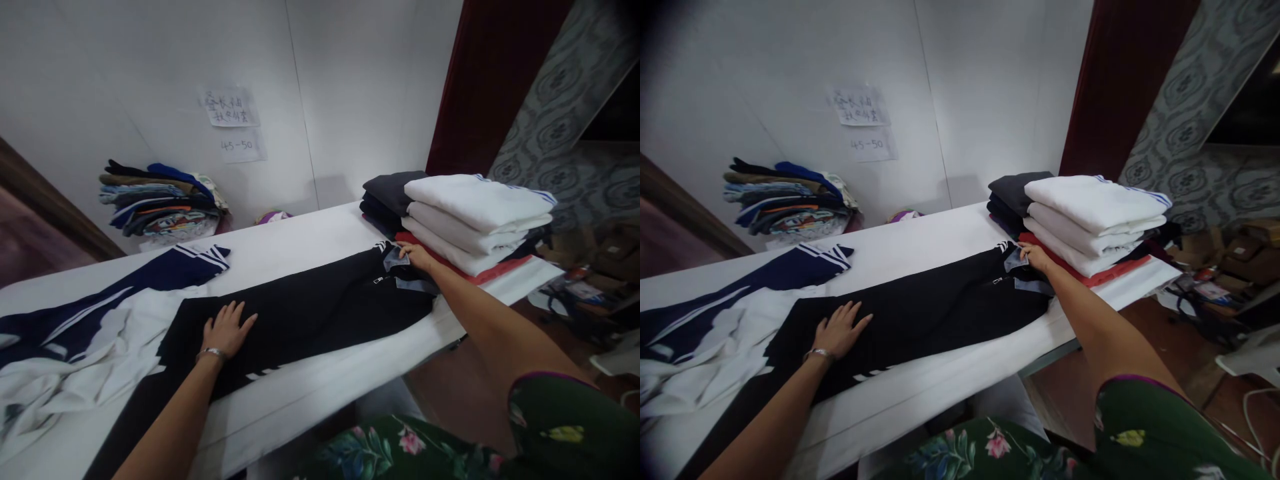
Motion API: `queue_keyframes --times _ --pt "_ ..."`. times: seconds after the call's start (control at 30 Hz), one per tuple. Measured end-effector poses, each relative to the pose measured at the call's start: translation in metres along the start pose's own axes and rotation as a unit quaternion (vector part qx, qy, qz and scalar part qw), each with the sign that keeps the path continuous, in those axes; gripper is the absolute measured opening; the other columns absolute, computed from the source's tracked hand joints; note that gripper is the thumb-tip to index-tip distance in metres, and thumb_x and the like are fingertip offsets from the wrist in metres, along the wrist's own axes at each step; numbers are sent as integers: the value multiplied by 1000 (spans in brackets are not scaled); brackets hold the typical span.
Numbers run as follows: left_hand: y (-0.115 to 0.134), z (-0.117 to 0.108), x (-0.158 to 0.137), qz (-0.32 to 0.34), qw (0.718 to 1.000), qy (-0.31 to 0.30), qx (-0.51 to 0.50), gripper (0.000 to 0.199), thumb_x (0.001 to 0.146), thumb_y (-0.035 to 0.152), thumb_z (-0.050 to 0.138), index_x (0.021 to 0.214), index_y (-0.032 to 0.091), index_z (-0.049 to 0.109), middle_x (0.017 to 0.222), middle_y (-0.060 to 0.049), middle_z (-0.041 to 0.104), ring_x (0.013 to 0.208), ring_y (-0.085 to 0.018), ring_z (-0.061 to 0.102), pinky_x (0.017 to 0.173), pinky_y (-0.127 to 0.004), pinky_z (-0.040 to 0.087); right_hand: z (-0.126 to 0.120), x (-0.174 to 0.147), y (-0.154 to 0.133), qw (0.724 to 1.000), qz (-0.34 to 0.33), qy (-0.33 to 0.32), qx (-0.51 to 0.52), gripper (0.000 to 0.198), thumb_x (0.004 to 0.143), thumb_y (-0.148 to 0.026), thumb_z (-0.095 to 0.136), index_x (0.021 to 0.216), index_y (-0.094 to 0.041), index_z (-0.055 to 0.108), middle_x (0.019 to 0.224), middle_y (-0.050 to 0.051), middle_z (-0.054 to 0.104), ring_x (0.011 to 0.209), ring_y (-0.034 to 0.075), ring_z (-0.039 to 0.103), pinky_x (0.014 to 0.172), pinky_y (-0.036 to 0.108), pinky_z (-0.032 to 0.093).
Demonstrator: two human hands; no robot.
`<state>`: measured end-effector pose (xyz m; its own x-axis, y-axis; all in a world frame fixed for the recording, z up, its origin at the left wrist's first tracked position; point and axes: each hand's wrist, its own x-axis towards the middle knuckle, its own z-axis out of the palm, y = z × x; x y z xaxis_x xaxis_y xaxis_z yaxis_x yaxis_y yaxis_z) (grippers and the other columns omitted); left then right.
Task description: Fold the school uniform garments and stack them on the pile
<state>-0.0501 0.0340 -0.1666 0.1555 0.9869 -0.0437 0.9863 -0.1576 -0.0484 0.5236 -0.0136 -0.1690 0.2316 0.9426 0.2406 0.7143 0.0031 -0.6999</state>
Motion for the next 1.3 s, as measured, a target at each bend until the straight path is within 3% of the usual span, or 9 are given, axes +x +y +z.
queue_keyframes --times 0.17,0.37,0.6,0.7,0.83,1.13,1.3 --pt "2 0 0 -1 1000 3 0 64 89 50 32 144 17 35 153 -10 26 141 -26 20 111 -50 19 5 6 -3 999 11 39 -3 18 63 -15 51 70 -19 67 130 7 57 117 24 54 103 39 38" --pt "3 -2 -1 0 1000 7 4 63 89 47 32 143 16 36 152 -11 27 140 -27 22 111 -50 19 15 18 -21 996 5 65 -59 42 75 -24 55 116 -17 62 133 11 53 128 25 44 110 40 30" --pt "0 -1 0 7 1000 12 -3 62 89 48 33 142 18 38 151 -12 29 140 -28 23 110 -51 21 47 22 -49 990 -13 10 -143 53 88 -39 47 137 -19 45 148 9 36 140 25 22 114 43 19" --pt "1 -1 -1 5 1000 13 -1 63 89 47 33 143 16 37 152 -12 28 140 -28 23 110 -51 21 61 21 -58 980 3 -55 -189 55 90 -47 44 139 -22 41 152 9 27 142 27 14 113 51 15" --pt "2 -2 -2 4 1000 8 -4 63 89 47 32 143 16 36 152 -11 28 141 -27 22 110 -51 20 75 21 -62 966 41 -121 -227 52 90 -53 40 133 -24 48 150 11 31 140 32 19 108 61 14" --pt "4 -5 -4 -1 1000 -4 -1 64 90 50 29 144 17 34 153 -10 25 141 -26 20 111 -50 18 69 16 -65 968 54 -106 -221 61 95 -53 19 147 -22 25 155 10 17 143 28 8 112 56 11" --pt "5 -4 -3 0 1000 -3 -6 65 90 50 28 144 17 34 153 -10 25 141 -27 20 111 -50 18 78 4 -66 973 37 -128 -191 57 88 -53 45 137 -24 44 153 9 26 143 29 12 111 58 6"
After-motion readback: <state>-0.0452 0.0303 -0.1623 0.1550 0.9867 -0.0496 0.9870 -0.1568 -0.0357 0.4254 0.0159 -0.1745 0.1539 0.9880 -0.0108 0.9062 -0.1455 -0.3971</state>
